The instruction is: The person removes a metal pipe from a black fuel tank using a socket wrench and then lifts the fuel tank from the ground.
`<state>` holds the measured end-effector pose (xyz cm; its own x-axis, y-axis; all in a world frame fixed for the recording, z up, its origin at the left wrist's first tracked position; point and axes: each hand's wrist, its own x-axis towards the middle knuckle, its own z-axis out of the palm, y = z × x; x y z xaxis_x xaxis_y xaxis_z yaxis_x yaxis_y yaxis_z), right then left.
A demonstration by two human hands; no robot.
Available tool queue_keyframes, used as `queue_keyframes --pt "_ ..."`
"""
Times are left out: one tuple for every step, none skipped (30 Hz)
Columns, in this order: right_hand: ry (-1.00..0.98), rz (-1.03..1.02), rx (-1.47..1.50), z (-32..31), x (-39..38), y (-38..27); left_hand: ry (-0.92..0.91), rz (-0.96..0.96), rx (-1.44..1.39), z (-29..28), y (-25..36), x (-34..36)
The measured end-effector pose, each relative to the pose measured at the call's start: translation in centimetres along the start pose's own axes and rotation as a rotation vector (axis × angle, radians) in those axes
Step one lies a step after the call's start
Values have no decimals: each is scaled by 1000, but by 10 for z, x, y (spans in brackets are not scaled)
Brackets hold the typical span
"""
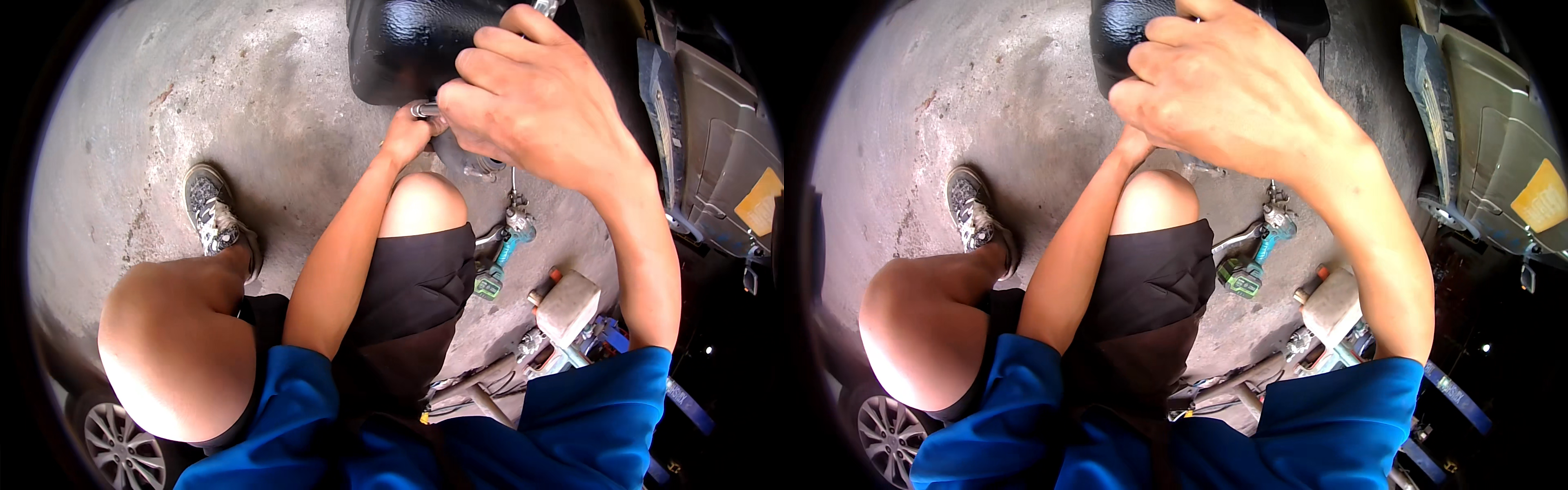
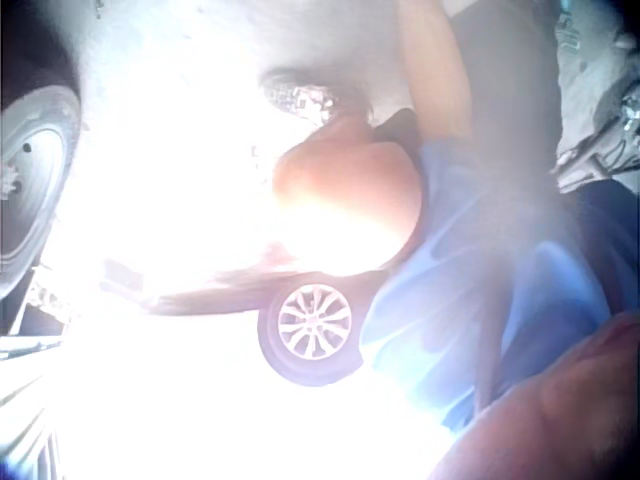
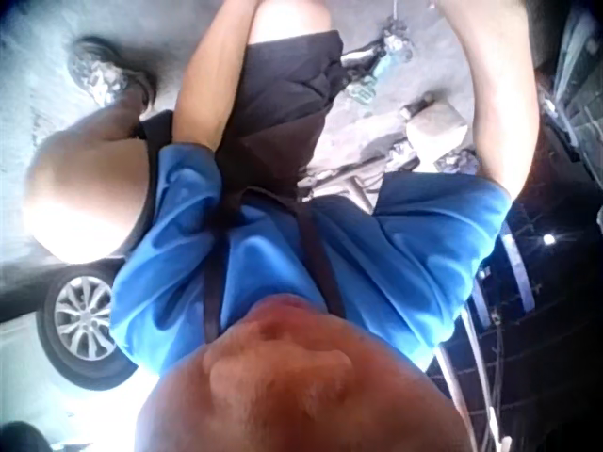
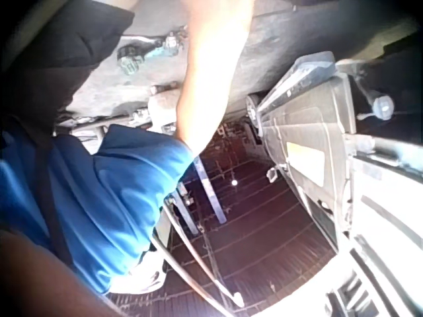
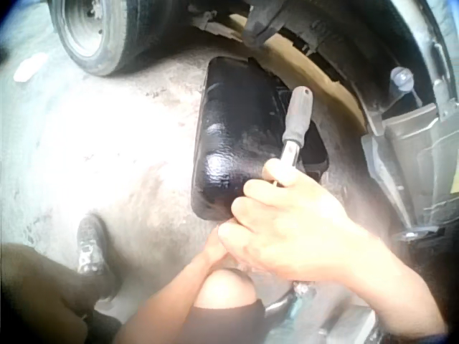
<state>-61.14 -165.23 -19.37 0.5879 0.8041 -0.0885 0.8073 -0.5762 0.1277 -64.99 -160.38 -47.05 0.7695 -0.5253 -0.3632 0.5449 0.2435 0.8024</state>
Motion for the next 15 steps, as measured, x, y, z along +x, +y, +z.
queue_keyframes --pt "44 83 3 -5 -9 -7 -2 -3 -5 1 0 -2" --pt "90 163 6 -10 -20 -12 -4 -11 -11 1 -1 -7" --pt "130 235 -1 -19 -29 -15 11 -80 -41 5 3 -9" --pt "194 337 -40 -24 -44 -22 43 -156 -66 3 4 -12" --pt "261 443 -74 -29 -57 -29 76 -99 -20 1 3 -14" --pt "316 557 -106 -35 -75 -37 75 -47 162 1 3 -15" --pt "472 732 -55 -32 -100 -49 70 5 338 2 4 -15" --pt "602 981 18 -28 -123 -67 72 60 525 1 5 -15" --pt "685 1320 108 -20 -142 -85 127 172 580 -5 3 -15" --pt "804 1561 340 -15 -169 -98 99 150 508 -2 3 -14" --pt "1053 1629 621 -3 -187 -111 70 125 442 -1 3 -13" --pt "1182 1735 762 16 -211 -127 51 101 384 -3 5 -13" --pt "1370 1824 922 37 -220 -145 35 41 367 -6 9 -13" --pt "1484 1870 1117 55 -232 -164 16 -18 346 -7 15 -11" --pt "1583 1981 1219 77 -243 -185 -9 -79 322 -5 18 -10"
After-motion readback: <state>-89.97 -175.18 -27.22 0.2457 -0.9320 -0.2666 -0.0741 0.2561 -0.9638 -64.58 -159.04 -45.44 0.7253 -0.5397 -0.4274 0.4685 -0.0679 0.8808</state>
